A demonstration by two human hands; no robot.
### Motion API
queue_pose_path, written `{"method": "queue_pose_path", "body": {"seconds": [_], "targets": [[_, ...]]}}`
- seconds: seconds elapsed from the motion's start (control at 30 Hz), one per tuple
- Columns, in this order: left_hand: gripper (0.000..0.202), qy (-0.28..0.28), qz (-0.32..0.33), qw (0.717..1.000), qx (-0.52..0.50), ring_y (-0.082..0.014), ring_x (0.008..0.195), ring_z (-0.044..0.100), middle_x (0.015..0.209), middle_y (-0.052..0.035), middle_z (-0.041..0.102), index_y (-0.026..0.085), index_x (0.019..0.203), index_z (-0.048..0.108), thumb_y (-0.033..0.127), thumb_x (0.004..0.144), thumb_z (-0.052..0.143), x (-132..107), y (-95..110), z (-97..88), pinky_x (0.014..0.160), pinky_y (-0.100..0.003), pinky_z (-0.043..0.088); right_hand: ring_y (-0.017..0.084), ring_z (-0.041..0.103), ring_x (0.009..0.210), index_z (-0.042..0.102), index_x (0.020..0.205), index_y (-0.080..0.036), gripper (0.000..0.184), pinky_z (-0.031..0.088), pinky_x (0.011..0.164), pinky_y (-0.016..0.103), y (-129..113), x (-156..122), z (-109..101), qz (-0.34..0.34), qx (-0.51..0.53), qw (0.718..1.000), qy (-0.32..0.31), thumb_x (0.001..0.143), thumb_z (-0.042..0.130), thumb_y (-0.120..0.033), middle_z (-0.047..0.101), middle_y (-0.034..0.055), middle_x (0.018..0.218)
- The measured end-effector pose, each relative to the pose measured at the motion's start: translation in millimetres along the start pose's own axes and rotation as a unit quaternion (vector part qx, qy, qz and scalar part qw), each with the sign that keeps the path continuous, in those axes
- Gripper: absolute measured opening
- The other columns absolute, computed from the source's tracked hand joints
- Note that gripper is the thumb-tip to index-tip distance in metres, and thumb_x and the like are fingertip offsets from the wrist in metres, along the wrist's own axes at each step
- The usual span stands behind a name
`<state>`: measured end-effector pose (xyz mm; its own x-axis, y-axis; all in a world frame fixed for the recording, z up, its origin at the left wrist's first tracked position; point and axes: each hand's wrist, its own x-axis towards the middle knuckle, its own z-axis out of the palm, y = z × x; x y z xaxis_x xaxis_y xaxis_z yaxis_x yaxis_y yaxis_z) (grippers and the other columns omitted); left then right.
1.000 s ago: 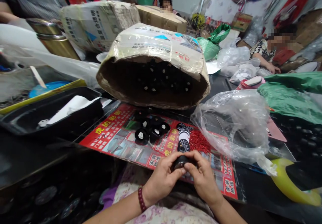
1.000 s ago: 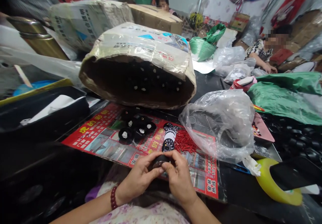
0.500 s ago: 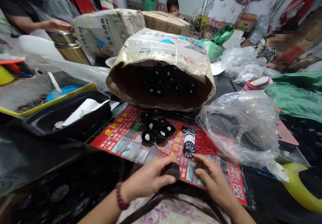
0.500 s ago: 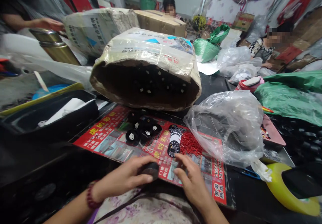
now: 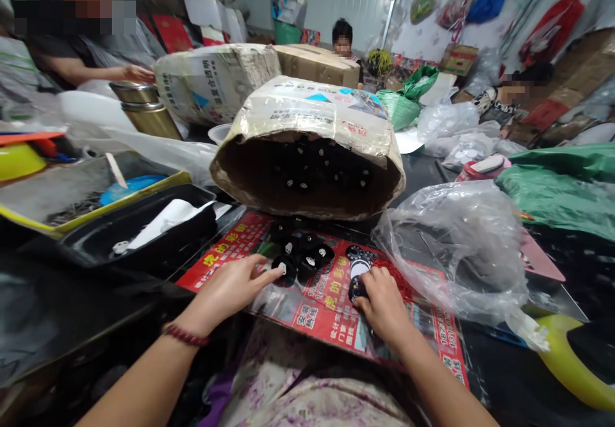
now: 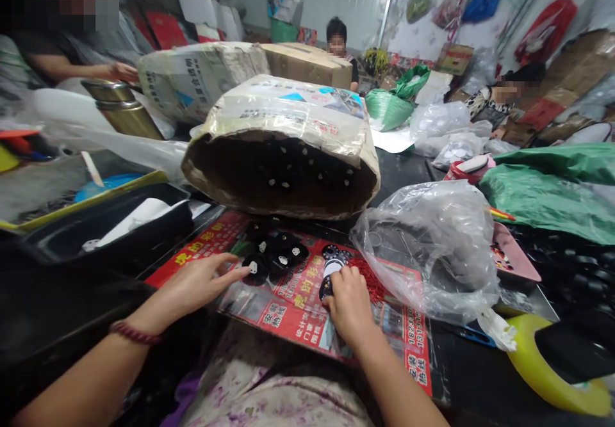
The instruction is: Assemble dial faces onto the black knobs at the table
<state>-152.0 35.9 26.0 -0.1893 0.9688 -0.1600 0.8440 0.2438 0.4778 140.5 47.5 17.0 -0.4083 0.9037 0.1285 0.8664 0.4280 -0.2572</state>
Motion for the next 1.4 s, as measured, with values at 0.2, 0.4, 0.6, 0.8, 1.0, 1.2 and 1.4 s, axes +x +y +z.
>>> {"method": "queue_pose_path", "body": {"seconds": [0.2, 0.4, 0.6, 0.8, 1.0, 1.2, 1.4], "targets": [[0.026, 0.040, 0.060, 0.997, -0.022, -0.0205, 0.066, 0.059, 0.068, -0.0027, 0.061, 0.020, 0.079, 0.055, 0.045, 0.077, 0.051, 1.2, 27.5, 35.3, 0.057, -0.026, 0.035, 0.022, 0.048, 0.088, 0.054, 0.088, -0.020, 0.026, 0.040, 0.075, 0.032, 6.3, -4.6, 2.6, -0.010, 0.077, 0.996, 0.047, 0.072, 0.051, 0.000, 0.056, 0.0071, 0.094], [0.027, -0.016, -0.015, 0.944, -0.331, -0.0105, 0.038, 0.046, 0.053, 0.0080, 0.049, 0.022, 0.082, 0.045, 0.044, 0.076, 0.058, -28.7, 42.1, 49.8, 0.037, -0.020, 0.031, 0.017, 0.057, 0.074, 0.056, 0.096, -0.020, 0.025, 0.040, 0.069, 0.026, 10.8, -0.4, 8.5, -0.008, 0.255, 0.966, 0.038, 0.076, 0.046, -0.007, 0.063, 0.0016, 0.081], [0.033, -0.171, -0.042, 0.743, -0.646, -0.0052, 0.042, 0.054, 0.075, 0.0039, 0.059, 0.020, 0.096, 0.048, 0.040, 0.076, 0.066, -48.5, 61.5, 57.4, 0.030, -0.013, 0.035, 0.017, 0.053, 0.066, 0.060, 0.079, -0.018, 0.012, 0.038, 0.063, 0.027, 12.9, 14.9, 9.6, 0.010, 0.227, 0.971, 0.070, 0.084, 0.049, -0.020, 0.060, 0.0020, 0.068], [0.031, -0.215, -0.026, 0.678, -0.703, -0.0088, 0.057, 0.063, 0.086, -0.0029, 0.062, 0.016, 0.101, 0.054, 0.039, 0.081, 0.062, -53.9, 70.9, 66.7, 0.033, -0.012, 0.043, 0.019, 0.055, 0.078, 0.066, 0.083, -0.018, 0.021, 0.042, 0.071, 0.031, 6.6, 10.0, -6.5, -0.022, 0.249, 0.957, 0.146, 0.089, 0.048, -0.025, 0.061, 0.0068, 0.082], [0.033, -0.206, -0.023, 0.714, -0.669, -0.0081, 0.050, 0.062, 0.083, -0.0029, 0.064, 0.016, 0.098, 0.054, 0.044, 0.080, 0.060, -53.4, 68.9, 72.9, 0.031, -0.012, 0.041, 0.016, 0.052, 0.061, 0.066, 0.076, -0.020, 0.023, 0.038, 0.057, 0.026, -10.9, -28.5, -17.2, -0.080, 0.245, 0.965, 0.040, 0.088, 0.047, -0.023, 0.058, 0.0036, 0.067], [0.042, -0.218, -0.007, 0.761, -0.611, -0.0111, 0.048, 0.062, 0.070, 0.0003, 0.062, 0.017, 0.109, 0.050, 0.048, 0.080, 0.058, -61.5, 77.7, 80.3, 0.033, -0.014, 0.042, 0.014, 0.054, 0.060, 0.065, 0.082, -0.019, 0.014, 0.038, 0.056, 0.024, -19.8, -28.4, -24.1, 0.033, 0.367, 0.930, 0.018, 0.085, 0.053, -0.025, 0.062, 0.0006, 0.067], [0.043, -0.212, 0.035, 0.790, -0.575, -0.0131, 0.050, 0.064, 0.068, 0.0037, 0.057, 0.021, 0.114, 0.047, 0.045, 0.080, 0.059, -68.6, 83.9, 87.8, 0.032, -0.015, 0.041, 0.011, 0.046, 0.052, 0.050, 0.072, -0.020, 0.009, 0.032, 0.050, 0.022, -33.1, -22.7, -11.4, 0.079, 0.392, 0.916, 0.017, 0.080, 0.055, -0.020, 0.051, -0.0054, 0.057]]}}
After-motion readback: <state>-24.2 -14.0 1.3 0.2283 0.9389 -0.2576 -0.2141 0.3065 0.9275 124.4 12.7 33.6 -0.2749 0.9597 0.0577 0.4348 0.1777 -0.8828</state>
